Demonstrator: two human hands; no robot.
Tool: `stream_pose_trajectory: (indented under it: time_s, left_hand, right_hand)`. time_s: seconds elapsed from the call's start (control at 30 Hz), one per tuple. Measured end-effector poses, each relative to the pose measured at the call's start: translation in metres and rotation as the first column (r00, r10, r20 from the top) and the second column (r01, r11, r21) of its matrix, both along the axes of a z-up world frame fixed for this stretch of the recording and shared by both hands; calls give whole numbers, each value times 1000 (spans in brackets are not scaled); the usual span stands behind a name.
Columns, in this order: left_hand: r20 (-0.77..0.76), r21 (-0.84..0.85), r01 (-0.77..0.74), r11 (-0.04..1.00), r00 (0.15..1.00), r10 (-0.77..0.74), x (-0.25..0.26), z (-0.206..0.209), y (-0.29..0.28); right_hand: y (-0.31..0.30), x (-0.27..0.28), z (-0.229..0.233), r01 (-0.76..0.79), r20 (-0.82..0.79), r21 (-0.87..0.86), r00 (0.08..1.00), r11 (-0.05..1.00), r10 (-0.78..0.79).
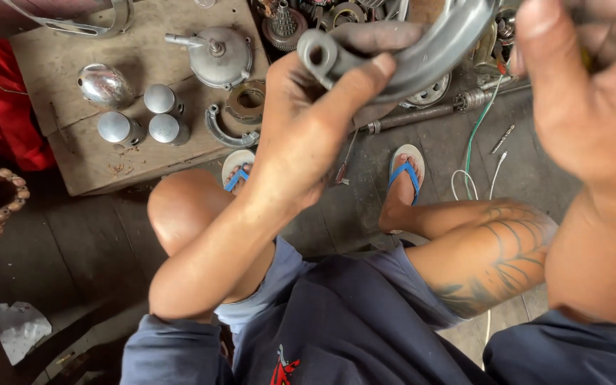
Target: The person scrubs a curved metal part with a wire brush, holding it in their left hand and scrubbing with their right. They rotate the part to clean different areas, including the inner and outer surfaces, while sitting on the floor.
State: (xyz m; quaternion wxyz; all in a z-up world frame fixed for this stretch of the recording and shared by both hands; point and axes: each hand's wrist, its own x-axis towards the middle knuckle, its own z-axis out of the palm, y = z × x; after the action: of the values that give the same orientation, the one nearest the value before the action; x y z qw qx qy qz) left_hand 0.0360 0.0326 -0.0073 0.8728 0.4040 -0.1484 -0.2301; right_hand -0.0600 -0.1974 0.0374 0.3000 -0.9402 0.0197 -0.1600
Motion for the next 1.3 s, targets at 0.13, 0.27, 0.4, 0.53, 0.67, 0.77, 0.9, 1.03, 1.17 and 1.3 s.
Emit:
stream_pose_trajectory:
  time_s: [0.13,0.27,0.4,0.53,0.67,0.77,0.9,1.03,1.17,1.3]
  left_hand:
    - [80,86,-87,992,994,80,19,-6,7]
    - [-34,62,-39,997,999,41,32,-1,9]
    - [-46,72,56,996,998,-52,33,10,16]
    - [4,53,30,998,1000,-30,34,3,18]
    - [13,109,-32,994,999,30,31,11,18]
    - [38,162,-85,983,996,79,19,14,16]
    - [22,148,-190,971,982,189,8,12,7]
    - [41,106,-207,972,978,204,-6,16,-2]
    - [-7,93,-242,966,970,244,-20,13,-8]
    - [-143,-1,-239,971,961,236,-26,3,-14]
  right_hand:
    - [26,9,6,103,-94,-7,990,995,-103]
    - [45,20,9,68,-52,-41,996,997,-70]
    - [41,20,4,160,-101,-19,982,987,-161]
    - [49,18,0,107,-1,-330,993,938,-114]
    - [50,21,-6,70,18,-466,997,882,-70]
    - [46,16,-11,118,80,-519,993,846,-89]
    - [57,12,-8,35,25,-473,999,880,-26]
    - [52,9,-1,119,113,-434,991,893,-77]
    - [51,2,2,18,98,-420,995,907,25]
    - [61,-6,-10,-37,64,-461,995,887,75]
